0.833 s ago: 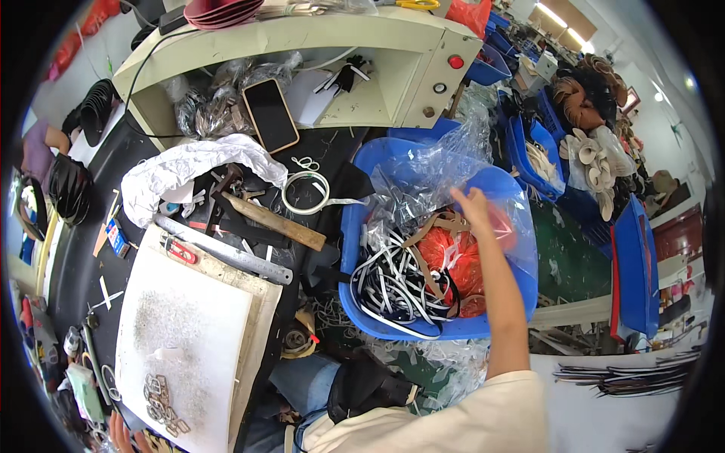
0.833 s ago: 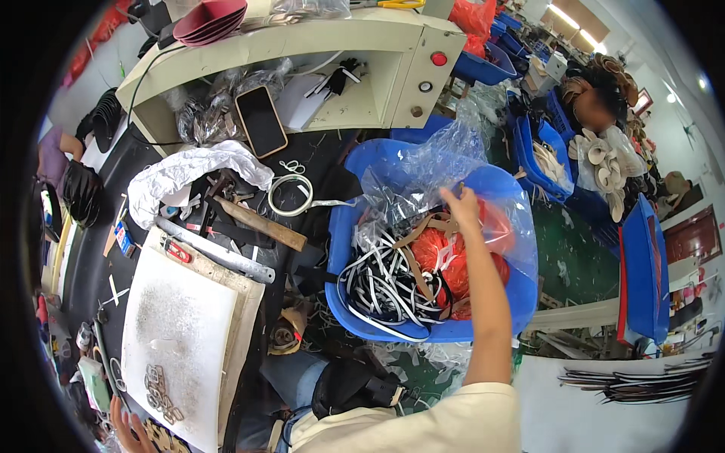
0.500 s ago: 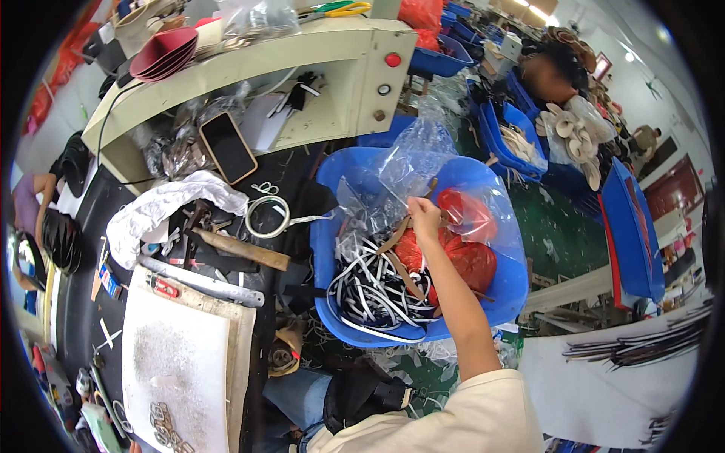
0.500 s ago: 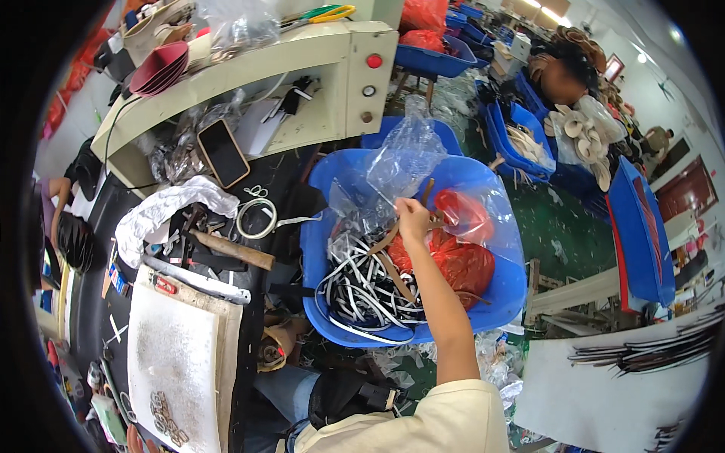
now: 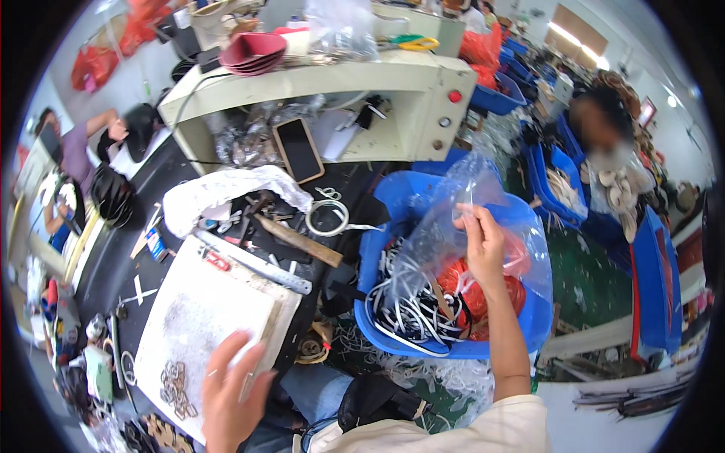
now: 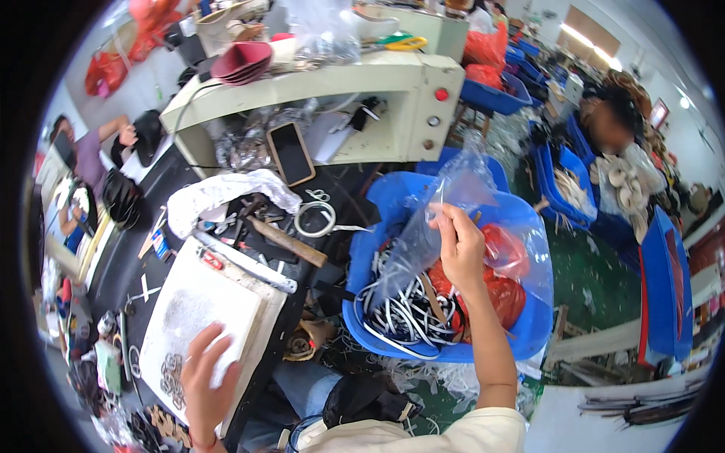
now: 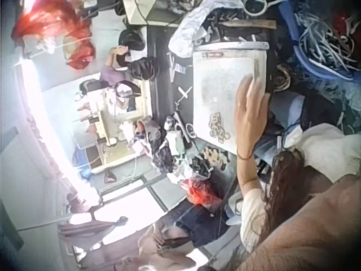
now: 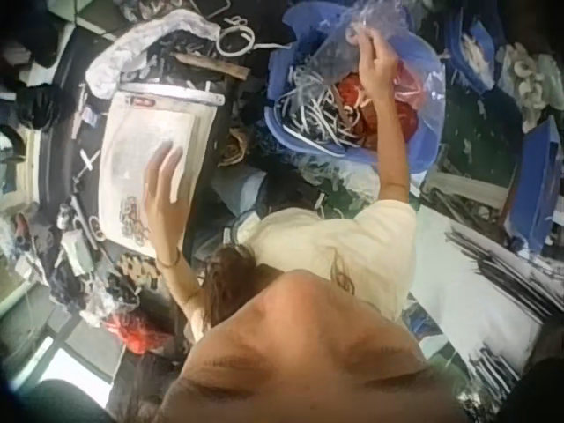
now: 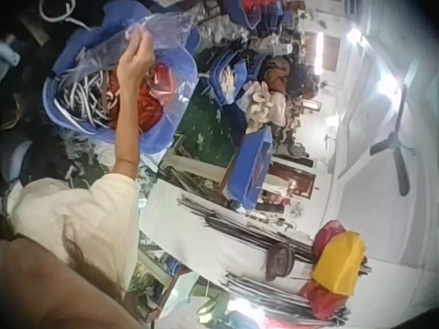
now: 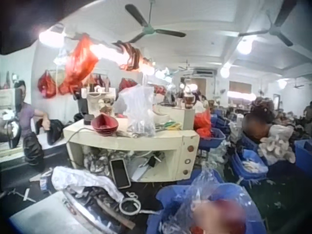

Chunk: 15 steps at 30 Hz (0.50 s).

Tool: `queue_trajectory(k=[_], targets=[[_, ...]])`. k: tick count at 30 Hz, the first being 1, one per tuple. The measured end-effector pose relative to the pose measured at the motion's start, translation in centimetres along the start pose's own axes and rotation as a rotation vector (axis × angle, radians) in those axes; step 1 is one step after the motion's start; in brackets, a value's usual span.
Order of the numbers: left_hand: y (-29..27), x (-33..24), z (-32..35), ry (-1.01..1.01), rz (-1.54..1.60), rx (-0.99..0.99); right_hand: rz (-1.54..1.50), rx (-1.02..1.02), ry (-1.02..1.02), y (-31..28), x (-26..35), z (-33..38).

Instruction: The person assembles white woven sandals by attaching metal buckles to the straps. They retrieve buckles from a plastic bag, position them on the sandal straps, and secure them by hand. The person works on multiple sandals, placing finished units on the table.

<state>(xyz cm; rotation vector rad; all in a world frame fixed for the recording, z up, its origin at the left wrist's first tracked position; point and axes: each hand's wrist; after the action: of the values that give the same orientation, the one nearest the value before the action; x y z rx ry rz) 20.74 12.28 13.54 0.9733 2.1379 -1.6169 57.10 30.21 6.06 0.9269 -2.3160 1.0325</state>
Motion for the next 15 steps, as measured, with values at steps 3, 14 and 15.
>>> queue_trajectory(k=[3, 14, 15], targets=[[1.8, -2.4, -5.2, 0.259, 0.134, 0.012, -0.064, 0.298, -0.172, -2.2, 6.2, -2.0], [10.0, 4.7, -9.2, -0.196, 1.650, 0.254, -0.726, 0.481, -0.208, -8.0, 15.6, -6.6], [10.4, 4.5, -7.8, -0.087, 1.783, 0.362, -0.653, 0.469, -0.094, -7.9, 16.0, -7.2]])
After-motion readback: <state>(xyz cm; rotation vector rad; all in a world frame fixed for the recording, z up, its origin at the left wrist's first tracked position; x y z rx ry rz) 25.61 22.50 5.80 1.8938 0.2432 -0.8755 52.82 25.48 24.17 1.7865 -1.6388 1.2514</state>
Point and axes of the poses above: each hand's wrist, its own z-axis away from the middle knuckle, its own y-axis out of the palm, x = y × z, and after that the axes turned 10 degrees about z, right-handed
